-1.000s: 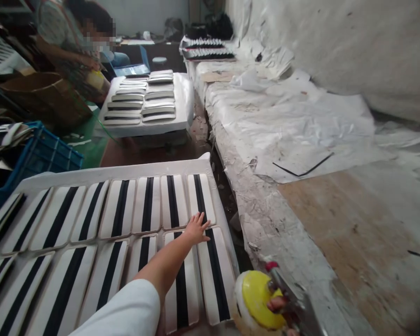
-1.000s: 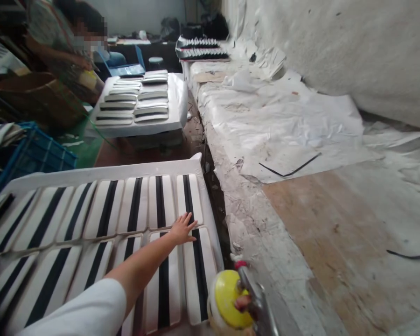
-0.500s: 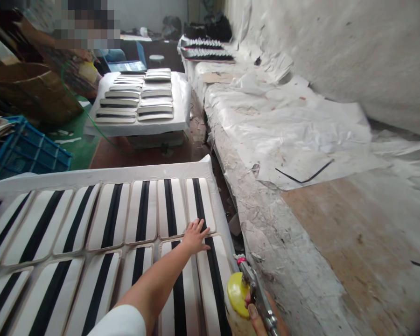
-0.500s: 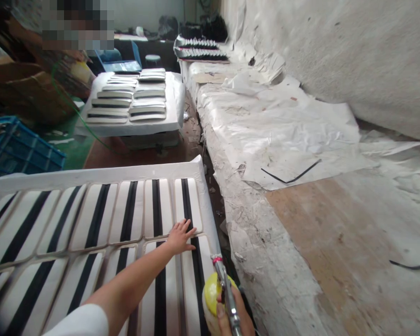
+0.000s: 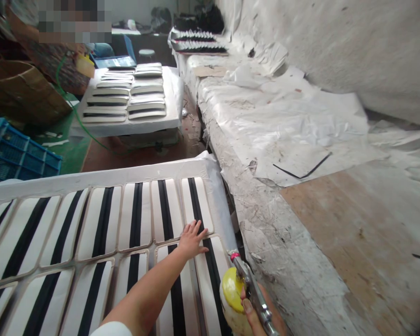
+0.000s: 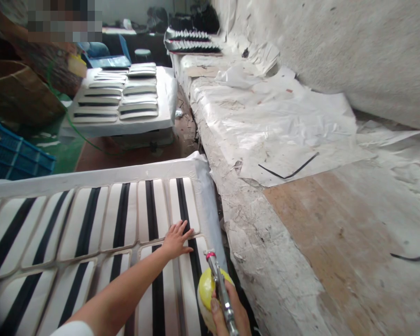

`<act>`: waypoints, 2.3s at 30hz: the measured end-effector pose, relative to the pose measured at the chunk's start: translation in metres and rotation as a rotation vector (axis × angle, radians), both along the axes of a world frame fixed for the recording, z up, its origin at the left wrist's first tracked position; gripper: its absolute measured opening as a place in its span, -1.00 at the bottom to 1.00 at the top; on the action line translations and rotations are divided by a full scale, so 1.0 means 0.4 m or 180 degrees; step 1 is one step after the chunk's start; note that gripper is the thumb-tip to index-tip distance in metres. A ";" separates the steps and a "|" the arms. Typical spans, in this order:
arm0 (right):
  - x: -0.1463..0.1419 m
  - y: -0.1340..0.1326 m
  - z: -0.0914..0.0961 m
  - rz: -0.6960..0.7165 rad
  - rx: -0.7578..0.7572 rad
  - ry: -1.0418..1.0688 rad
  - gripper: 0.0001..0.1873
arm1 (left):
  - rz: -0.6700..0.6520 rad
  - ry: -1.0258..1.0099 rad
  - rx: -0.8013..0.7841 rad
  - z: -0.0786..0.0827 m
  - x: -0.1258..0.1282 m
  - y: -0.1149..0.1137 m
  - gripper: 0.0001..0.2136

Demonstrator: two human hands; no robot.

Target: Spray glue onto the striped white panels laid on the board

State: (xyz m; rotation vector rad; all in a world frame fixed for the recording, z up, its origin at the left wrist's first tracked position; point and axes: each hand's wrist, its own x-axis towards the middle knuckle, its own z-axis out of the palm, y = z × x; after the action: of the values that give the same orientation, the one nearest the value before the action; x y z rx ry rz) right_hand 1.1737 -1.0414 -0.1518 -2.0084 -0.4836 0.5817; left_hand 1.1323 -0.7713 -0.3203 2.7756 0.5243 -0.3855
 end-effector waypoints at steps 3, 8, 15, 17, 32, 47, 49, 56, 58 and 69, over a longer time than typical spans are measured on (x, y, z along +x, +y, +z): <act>0.019 0.008 0.002 0.0269 0.0015 0.0004 -0.52 | 0.0000 -0.0011 0.0000 -0.004 0.000 0.000 -0.21; 0.044 0.027 0.014 0.0429 0.0034 0.0024 -0.57 | 0.0001 -0.0061 0.0059 -0.005 -0.001 -0.002 -0.21; 0.061 0.056 0.017 0.0456 0.0083 -0.0031 -0.57 | 0.0034 -0.0105 -0.0027 -0.002 0.000 -0.004 -0.21; 0.067 0.060 0.009 0.0431 -0.0015 0.0001 -0.54 | 0.0047 -0.0127 -0.0060 -0.006 0.001 -0.005 -0.21; 0.070 0.173 0.049 -0.0038 0.0138 -0.0197 -0.49 | -0.0036 -0.0287 -0.0070 0.016 -0.008 0.030 -0.31; 0.041 0.245 0.094 0.0322 0.0210 -0.0083 -0.52 | -0.0015 -0.0268 -0.0173 0.035 -0.029 0.053 -0.42; 0.034 0.249 0.087 0.0307 0.0236 -0.0102 -0.52 | -0.0013 -0.0307 -0.0127 0.022 -0.031 0.052 -0.42; 0.035 0.261 0.075 0.0300 0.0257 -0.0131 -0.52 | -0.0040 -0.0280 -0.0206 0.012 -0.029 0.057 -0.41; 0.039 0.264 0.082 0.0194 0.0260 -0.0143 -0.55 | -0.0032 -0.0284 -0.0220 0.018 -0.030 0.058 -0.40; 0.048 0.244 0.108 0.0057 -0.0066 -0.0195 -0.50 | 0.0009 -0.0354 -0.0363 0.043 -0.039 0.058 -0.41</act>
State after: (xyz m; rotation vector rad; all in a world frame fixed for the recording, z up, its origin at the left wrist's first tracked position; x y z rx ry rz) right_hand 1.1928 -0.9437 -0.1087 -2.0483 -0.5351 0.5396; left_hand 1.1167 -0.7479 -0.3031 2.6676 0.4645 -0.2505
